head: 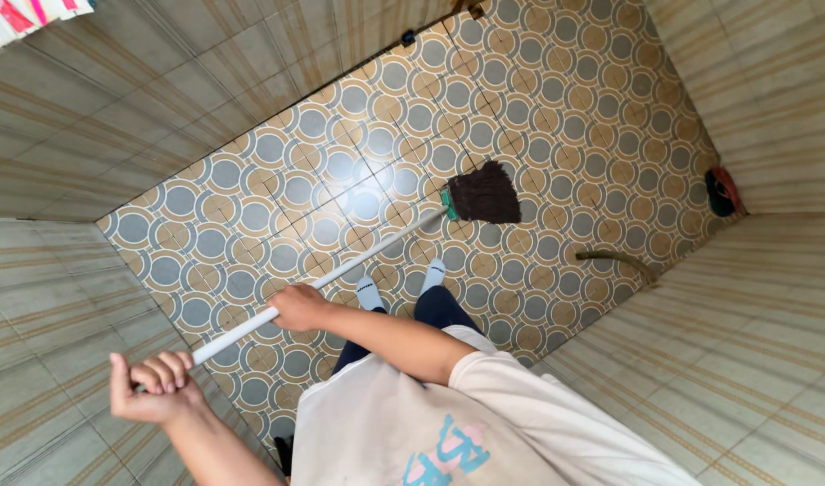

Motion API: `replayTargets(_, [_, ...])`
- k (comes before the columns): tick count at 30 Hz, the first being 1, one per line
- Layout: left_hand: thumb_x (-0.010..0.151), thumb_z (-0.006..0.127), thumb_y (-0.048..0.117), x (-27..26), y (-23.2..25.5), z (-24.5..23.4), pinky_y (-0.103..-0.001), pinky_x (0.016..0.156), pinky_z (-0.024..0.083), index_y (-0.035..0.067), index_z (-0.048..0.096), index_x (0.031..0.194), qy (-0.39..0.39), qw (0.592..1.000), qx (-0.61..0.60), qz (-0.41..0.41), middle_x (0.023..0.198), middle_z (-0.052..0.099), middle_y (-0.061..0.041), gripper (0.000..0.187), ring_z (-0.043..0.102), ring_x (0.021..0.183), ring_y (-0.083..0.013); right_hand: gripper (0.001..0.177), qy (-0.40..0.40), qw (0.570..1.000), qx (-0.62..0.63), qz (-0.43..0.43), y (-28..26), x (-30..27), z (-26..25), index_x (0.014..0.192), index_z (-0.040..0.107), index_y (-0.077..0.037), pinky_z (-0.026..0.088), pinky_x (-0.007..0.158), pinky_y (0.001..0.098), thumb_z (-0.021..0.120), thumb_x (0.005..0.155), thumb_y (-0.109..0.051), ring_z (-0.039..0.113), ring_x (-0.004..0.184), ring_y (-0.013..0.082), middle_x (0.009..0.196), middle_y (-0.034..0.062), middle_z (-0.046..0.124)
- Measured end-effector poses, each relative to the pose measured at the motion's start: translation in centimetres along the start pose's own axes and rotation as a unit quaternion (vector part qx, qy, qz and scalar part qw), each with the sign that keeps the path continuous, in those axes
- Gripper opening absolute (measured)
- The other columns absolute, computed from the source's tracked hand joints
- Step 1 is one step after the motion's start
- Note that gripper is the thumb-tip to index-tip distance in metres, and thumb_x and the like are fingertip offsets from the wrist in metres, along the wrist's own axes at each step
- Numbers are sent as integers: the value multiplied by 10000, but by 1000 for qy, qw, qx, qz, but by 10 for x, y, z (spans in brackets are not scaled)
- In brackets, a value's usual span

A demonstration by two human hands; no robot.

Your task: The person mops a tiled floor using a mop, moving the tool back and forth across different sections of the tiles.

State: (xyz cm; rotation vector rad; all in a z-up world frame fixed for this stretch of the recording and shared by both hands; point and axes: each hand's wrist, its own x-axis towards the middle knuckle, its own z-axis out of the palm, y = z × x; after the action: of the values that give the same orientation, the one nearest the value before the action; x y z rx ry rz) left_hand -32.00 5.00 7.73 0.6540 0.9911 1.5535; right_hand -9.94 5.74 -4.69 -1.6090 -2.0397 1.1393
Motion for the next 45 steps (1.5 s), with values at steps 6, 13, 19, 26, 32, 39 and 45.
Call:
replayTargets(6, [1182,430,312,3,-30,-13,-328,461,270,206,243,536,23,1000,-17,-9,419,233,8,681,198,341,-145,164,-24,998,43,48,17,-7,-4,918,767,-141,573,828,494,678,817,-236,728,900,370,933,152,755])
replayTargets(13, [1133,440,284,-32,-137,67,-386,588,395,196,264,563,-42,996,-20,-75,474,275,-10,603,282,422,-176,131,57,989,17,135,136,-75,-45,913,752,-114,552,861,498,724,804,-180,703,972,382,976,168,739])
replayTargets(19, [1098,445,252,-103,-294,237,-482,742,532,104,383,556,-206,966,-11,-156,556,438,-102,565,461,533,-249,178,245,952,-9,181,328,-197,-128,866,778,-153,538,856,489,722,725,-59,671,940,389,919,152,734])
replayTargets(26, [1067,442,422,-246,-415,413,-302,736,526,71,486,534,-386,859,157,-298,780,741,-103,640,649,747,-177,132,355,873,-69,327,462,-385,-231,870,720,-100,531,860,480,800,765,-91,645,1005,376,996,151,678])
replayTargets(32, [1100,523,390,-268,-412,416,-316,755,412,85,430,526,-342,888,98,-291,668,593,-119,657,647,798,-218,160,368,881,-66,288,457,-395,-237,821,745,-145,503,916,456,790,713,-36,630,1007,349,948,116,697])
replayTargets(39, [1026,565,279,-166,-308,330,-470,897,525,120,386,495,-194,953,25,-232,619,573,-107,582,612,688,-248,97,378,902,2,209,377,-261,-169,852,707,-137,485,831,439,774,805,-85,625,940,323,902,105,663])
replayTargets(45, [1139,499,317,-145,-137,258,-469,816,502,149,310,529,-140,983,52,-104,536,357,-51,661,497,629,-260,248,337,937,53,72,218,-188,-116,861,668,-125,439,911,477,741,678,25,585,1019,353,938,86,680])
